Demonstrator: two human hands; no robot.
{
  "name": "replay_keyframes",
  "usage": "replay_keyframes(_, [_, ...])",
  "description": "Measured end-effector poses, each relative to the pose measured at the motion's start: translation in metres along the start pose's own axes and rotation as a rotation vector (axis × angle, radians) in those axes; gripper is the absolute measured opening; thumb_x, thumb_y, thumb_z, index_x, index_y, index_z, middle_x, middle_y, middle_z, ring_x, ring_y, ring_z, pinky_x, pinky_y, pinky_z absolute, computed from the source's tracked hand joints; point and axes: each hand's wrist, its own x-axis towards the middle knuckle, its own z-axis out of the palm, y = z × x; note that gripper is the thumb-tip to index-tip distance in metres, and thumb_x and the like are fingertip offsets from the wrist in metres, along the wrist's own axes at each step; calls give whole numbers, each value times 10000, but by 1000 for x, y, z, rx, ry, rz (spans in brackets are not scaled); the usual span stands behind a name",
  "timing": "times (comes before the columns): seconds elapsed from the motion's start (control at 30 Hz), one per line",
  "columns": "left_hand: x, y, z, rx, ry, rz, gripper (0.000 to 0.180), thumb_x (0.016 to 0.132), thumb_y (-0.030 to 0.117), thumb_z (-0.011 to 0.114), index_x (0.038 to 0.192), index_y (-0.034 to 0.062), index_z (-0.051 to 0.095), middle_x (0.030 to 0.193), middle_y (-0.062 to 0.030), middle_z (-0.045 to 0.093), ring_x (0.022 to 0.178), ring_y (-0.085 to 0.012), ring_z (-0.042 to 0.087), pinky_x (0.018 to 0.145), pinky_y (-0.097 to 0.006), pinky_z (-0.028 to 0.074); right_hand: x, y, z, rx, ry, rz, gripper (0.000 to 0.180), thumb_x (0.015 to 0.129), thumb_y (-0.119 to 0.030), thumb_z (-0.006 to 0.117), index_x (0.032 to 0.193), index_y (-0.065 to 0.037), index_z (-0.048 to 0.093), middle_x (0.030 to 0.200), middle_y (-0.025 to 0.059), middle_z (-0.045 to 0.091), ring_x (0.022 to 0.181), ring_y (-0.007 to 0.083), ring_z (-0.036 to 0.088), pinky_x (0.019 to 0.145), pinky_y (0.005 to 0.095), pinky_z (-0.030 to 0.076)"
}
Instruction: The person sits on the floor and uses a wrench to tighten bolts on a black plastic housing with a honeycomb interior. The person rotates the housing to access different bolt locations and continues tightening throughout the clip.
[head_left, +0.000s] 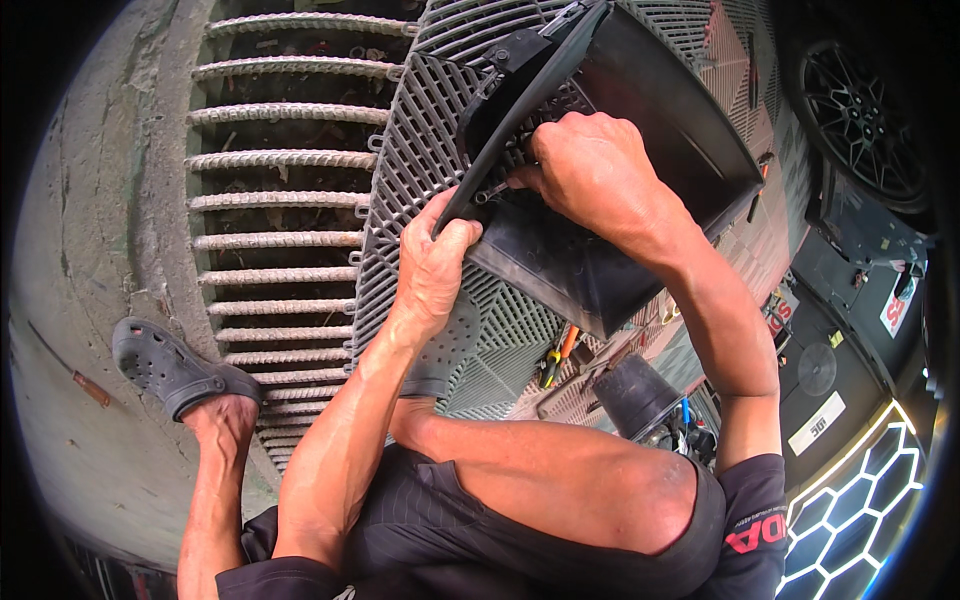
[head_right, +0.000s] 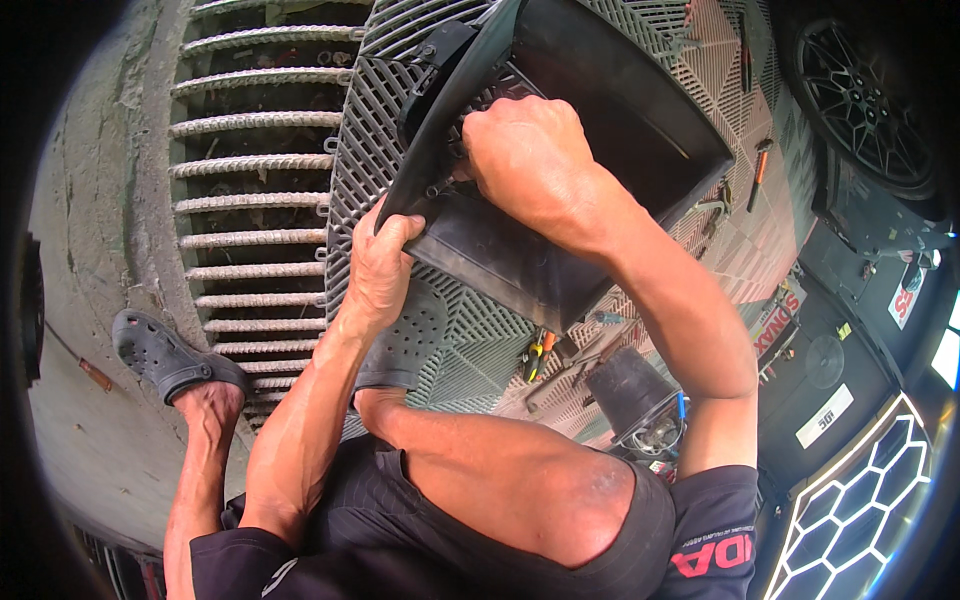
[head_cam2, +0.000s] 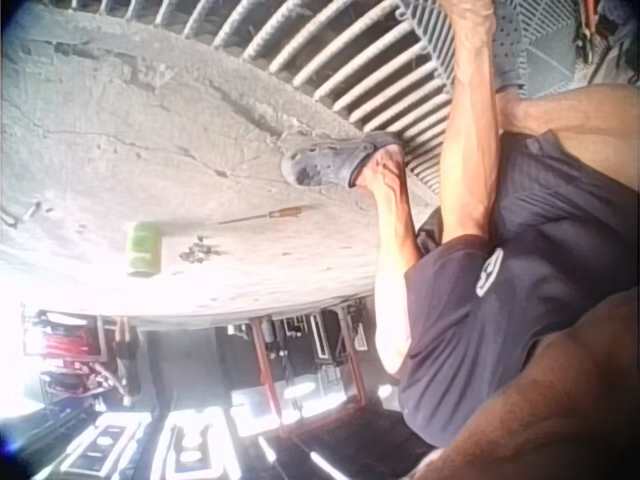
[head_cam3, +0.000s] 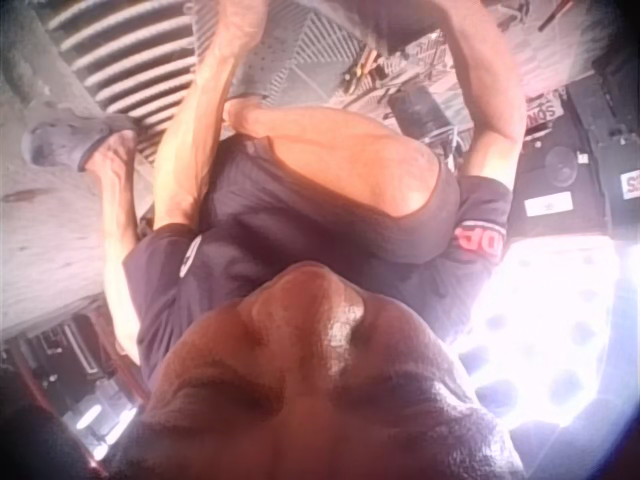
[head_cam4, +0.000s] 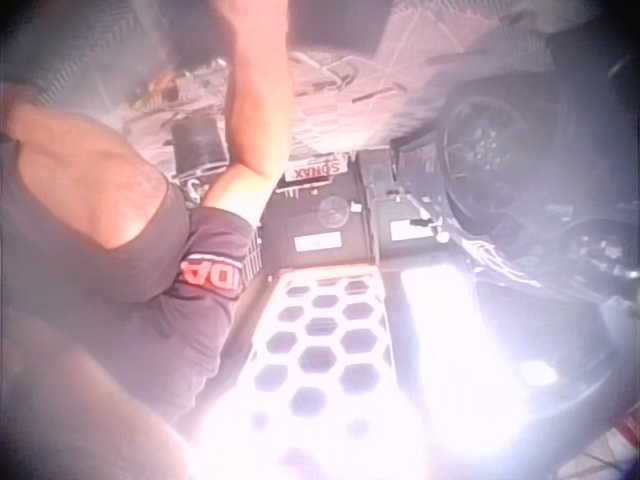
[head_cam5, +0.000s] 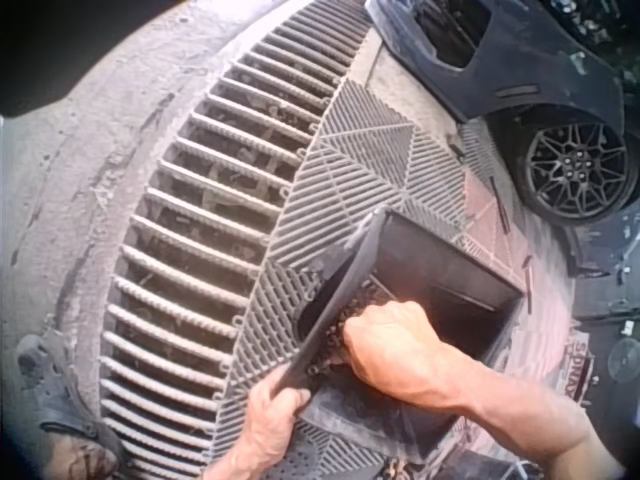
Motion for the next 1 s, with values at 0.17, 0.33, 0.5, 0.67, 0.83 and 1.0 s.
replay_keyframes(0.17, [-5, 8, 3, 63, 16, -9, 461, 948, 142, 647, 1362, -50, 713, 927, 74, 610, 796, -37, 482, 717, -216, 407, -2, -1, 1, 26, 4, 8, 391, 902, -390, 855, 839, -8, 807, 783, 232, 744, 791, 441, 758, 703, 524, 600])
replay_keyframes(0.33, [-5, 13, 2, 94, 13, -7, 456, 947, 133, 641, 1358, -50, 720, 913, 75, 601, 783, -34, 469, 698, -215, 395, -3, 0, 4, 66, -29, 44, 372, 925, -375, 833, 850, -12, 805, 782, 233, 739, 803, 448, 751, 714, 535, 599])
replay_keyframes(0.5, [-5, 8, 4, 69, 35, -6, 455, 950, 137, 631, 1356, -49, 722, 908, 78, 591, 783, -35, 465, 697, -218, 389, -11, 2, 16, 133, -25, 97, 344, 948, -359, 807, 898, -19, 819, 792, 236, 741, 807, 460, 746, 728, 542, 605])
replay_keyframes(0.67, [-6, 10, 5, 71, 45, -5, 439, 953, 138, 627, 1339, -44, 730, 907, 79, 589, 786, -36, 464, 699, -221, 391, -22, -2, 20, 187, -30, 162, 353, 968, -367, 791, 900, -22, 829, 784, 248, 741, 788, 464, 748, 731, 548, 609])
replay_keyframes(0.83, [-7, 11, 6, 93, 56, 1, 378, 952, 138, 628, 1268, -30, 750, 900, 78, 585, 789, -39, 463, 701, -229, 392, -34, -13, 27, 268, -52, 230, 379, 998, -366, 758, 901, -8, 833, 788, 261, 744, 777, 467, 754, 739, 546, 619])
replay_keyframes(1.0, [-6, 9, 7, 93, 61, 25, 307, 951, 136, 624, 1185, -12, 756, 884, 79, 577, 785, -50, 462, 705, -242, 400, -42, -24, 33, 385, -114, 287, 388, 1018, -324, 703, 897, 23, 827, 796, 296, 738, 789, 482, 758, 777, 556, 619])
